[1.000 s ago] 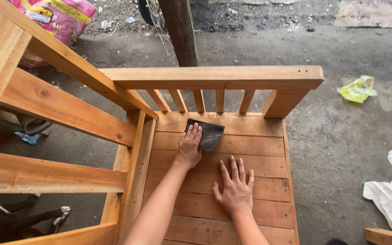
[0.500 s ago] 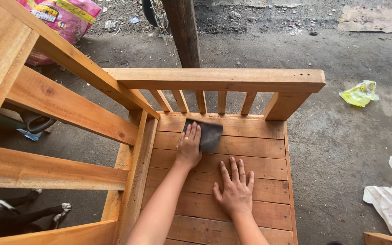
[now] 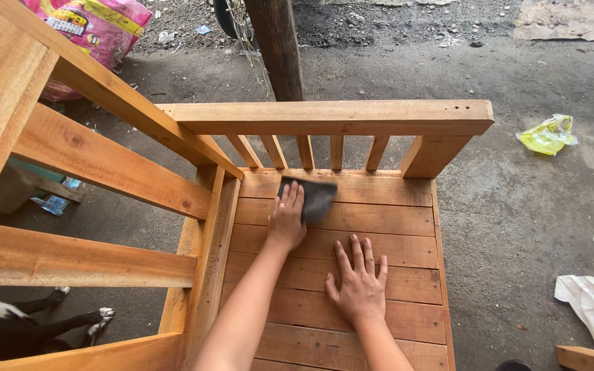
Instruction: The person sands the wooden seat of a chair using a sanding block, moving it back and forth across the planks. They work over different areas of the seat, steadying the chair with their other hand, and continue sanding across the surface throughout the clip.
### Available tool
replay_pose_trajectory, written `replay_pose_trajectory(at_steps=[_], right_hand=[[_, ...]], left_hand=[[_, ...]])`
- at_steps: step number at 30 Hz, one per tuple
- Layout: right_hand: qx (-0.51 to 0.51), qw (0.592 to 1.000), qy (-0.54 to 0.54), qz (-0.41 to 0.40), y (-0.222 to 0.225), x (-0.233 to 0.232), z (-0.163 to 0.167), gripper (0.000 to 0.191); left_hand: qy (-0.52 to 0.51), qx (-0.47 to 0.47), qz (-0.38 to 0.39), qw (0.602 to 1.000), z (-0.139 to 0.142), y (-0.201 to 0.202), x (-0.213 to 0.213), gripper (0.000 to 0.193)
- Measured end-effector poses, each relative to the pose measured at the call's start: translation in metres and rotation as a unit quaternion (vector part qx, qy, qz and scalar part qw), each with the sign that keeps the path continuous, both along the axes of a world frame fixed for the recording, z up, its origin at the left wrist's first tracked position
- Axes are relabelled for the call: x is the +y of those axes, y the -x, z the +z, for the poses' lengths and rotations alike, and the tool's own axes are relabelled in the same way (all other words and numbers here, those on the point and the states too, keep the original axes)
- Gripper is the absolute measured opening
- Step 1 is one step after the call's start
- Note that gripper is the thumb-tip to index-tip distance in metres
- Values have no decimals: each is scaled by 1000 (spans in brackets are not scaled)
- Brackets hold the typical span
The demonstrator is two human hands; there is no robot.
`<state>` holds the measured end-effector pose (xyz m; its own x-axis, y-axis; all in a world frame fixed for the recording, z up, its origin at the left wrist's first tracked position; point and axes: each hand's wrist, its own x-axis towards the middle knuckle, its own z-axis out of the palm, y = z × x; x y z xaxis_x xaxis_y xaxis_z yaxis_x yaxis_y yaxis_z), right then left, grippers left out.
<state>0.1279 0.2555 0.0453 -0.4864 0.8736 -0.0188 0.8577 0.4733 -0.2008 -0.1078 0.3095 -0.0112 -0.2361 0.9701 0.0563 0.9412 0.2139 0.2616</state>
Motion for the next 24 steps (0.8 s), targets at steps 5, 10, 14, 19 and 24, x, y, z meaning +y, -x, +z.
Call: replay_pose_trajectory(at_steps=[5,10,14,19,24], right_hand=[[-1,1000,-5,1,0,2,-1,77],[13,1000,-9,1,1,3,0,71],[-8,1000,5,-2,0,2,2,75],[11,1000,-11,3,0,2,1,75],[-4,1000,-8,-2,0,1,-3,78]], left_hand=[[-13,9,31,999,3,-1,26,83],[28,-37,1,999,8,-3,-33,86],[-42,-17,20,999,12,30,10,76],[-34,-47,44,997,8,34,5,76],[24,13,32,999,9,56,-34,88]])
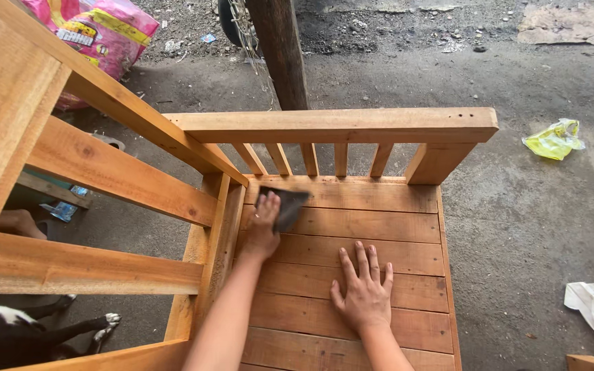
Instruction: The person sands the wooden seat of a chair using a sanding block, moving it back and forth across the planks. They work over different areas of the seat, steadying the chair with their other hand, and continue sanding across the surface throughout the clip.
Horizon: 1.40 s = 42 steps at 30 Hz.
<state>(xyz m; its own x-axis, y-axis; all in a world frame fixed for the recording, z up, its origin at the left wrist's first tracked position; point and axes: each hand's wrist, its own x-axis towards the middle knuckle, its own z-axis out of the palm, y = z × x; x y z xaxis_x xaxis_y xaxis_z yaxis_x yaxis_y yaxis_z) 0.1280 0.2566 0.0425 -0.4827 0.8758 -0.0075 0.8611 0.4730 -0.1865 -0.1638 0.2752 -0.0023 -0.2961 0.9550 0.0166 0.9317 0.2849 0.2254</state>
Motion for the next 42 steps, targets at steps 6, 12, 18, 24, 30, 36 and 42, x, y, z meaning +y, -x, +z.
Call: replay_pose_trajectory(at_steps=[6,12,18,24,30,36,42], right_hand=[[4,1000,2,3,-1,0,-2,79],[-4,1000,1,4,0,1,-2,78],[4,1000,1,4,-1,-1,-1,75],[-1,1000,8,2,1,1,1,75],[0,1000,-5,2,0,-2,-1,72],[-1,1000,-12,3,0,-1,-1,73],[-22,1000,4,6,0,0,-2,77]], left_hand=[[-47,-18,61,997,2,15,10,86],[-60,12,73,995,-12,-8,-21,83],[-41,-20,111,993,-10,-6,-8,91],[27,-18,123,992,1,-33,-72,96],[44,4,59,997,20,-22,-60,91],[47,13,82,995,10,2,-4,94],[-51,23,94,994,-6,2,2,90]])
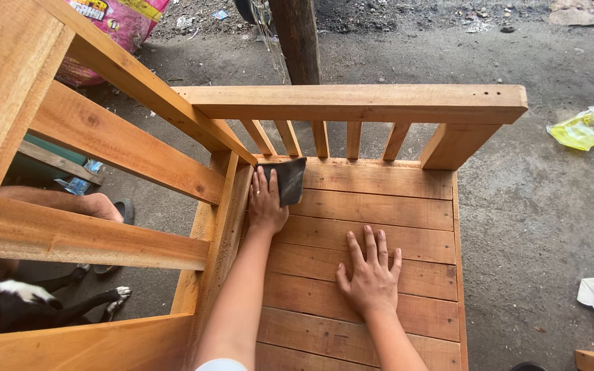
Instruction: The person sands the wooden seat of a chair using a sanding block, moving it back and forth across the planks. They work over different areas of the seat, steadying the chair with their other hand, and continue sanding across the surface throughout the clip.
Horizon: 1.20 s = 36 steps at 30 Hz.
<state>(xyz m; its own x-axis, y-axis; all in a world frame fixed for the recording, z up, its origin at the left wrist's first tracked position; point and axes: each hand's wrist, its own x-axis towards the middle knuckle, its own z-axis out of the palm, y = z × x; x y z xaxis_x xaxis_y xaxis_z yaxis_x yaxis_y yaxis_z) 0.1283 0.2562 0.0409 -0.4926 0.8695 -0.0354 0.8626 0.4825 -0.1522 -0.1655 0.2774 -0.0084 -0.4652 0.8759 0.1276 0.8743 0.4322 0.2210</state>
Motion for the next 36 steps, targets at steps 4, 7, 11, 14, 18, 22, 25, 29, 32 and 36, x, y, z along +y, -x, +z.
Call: replay_pose_trajectory(at_steps=[4,7,11,14,18,22,25,29,32,36], right_hand=[[-1,1000,8,2,0,0,1,72],[15,1000,-9,-1,0,0,3,73],[3,1000,-2,-3,1,0,2,73],[4,1000,0,-3,1,1,0,74],[28,999,-30,-5,1,-1,-2,75],[25,999,-24,-5,1,-1,1,74],[22,1000,-16,-1,1,0,1,72],[-5,1000,-8,4,0,1,-2,77],[10,1000,-19,6,1,-1,-3,77],[12,1000,-8,2,2,-2,3,77]], left_hand=[[95,1,-9,995,11,-20,-55,96],[157,0,-30,987,22,-26,-76,97],[188,17,-48,981,23,-10,-47,96],[132,37,-47,989,16,7,-10,91],[13,11,-54,998,15,15,22,83],[90,18,-66,994,21,9,5,86],[190,27,-99,976,30,-2,-34,89],[246,59,-98,963,27,-2,-42,92],[130,56,-73,987,16,7,-8,86],[121,15,-7,992,12,14,29,90]])
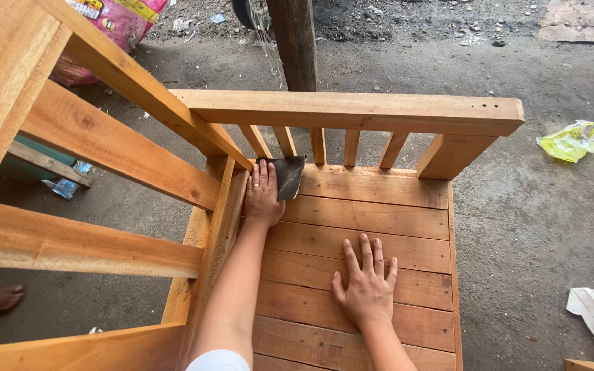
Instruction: The person sands the wooden seat of a chair using a sanding block, moving it back and forth across the planks. They work over different areas of the seat, steadying the chair with their other hand, and continue sanding across the surface throughout the clip.
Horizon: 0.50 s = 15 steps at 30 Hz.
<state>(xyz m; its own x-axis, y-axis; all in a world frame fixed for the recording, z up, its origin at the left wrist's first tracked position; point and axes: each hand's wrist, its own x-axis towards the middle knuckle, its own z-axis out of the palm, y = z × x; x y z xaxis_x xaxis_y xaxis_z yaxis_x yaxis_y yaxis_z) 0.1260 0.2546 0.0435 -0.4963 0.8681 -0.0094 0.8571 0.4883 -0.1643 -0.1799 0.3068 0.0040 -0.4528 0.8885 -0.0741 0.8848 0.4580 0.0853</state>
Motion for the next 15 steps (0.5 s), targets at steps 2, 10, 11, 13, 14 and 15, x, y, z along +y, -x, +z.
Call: replay_pose_trajectory(at_steps=[2,10,11,13,14,15], right_hand=[[-6,1000,18,-2,-1,1,4,78],[-25,998,53,-3,1,1,-2,79],[-7,999,43,5,0,3,-3,77],[29,999,21,21,-10,13,-5,73],[38,997,40,45,-18,20,-5,73],[47,995,58,67,-29,29,-5,72]], left_hand=[[-26,25,-29,999,-1,-4,-4,90],[45,11,-69,996,-7,-58,-91,93],[39,10,-66,997,-8,-59,-97,91],[24,3,-68,997,-10,-56,-101,87],[11,0,-76,997,-9,-53,-100,85],[-2,-5,-85,996,-8,-49,-98,82]])
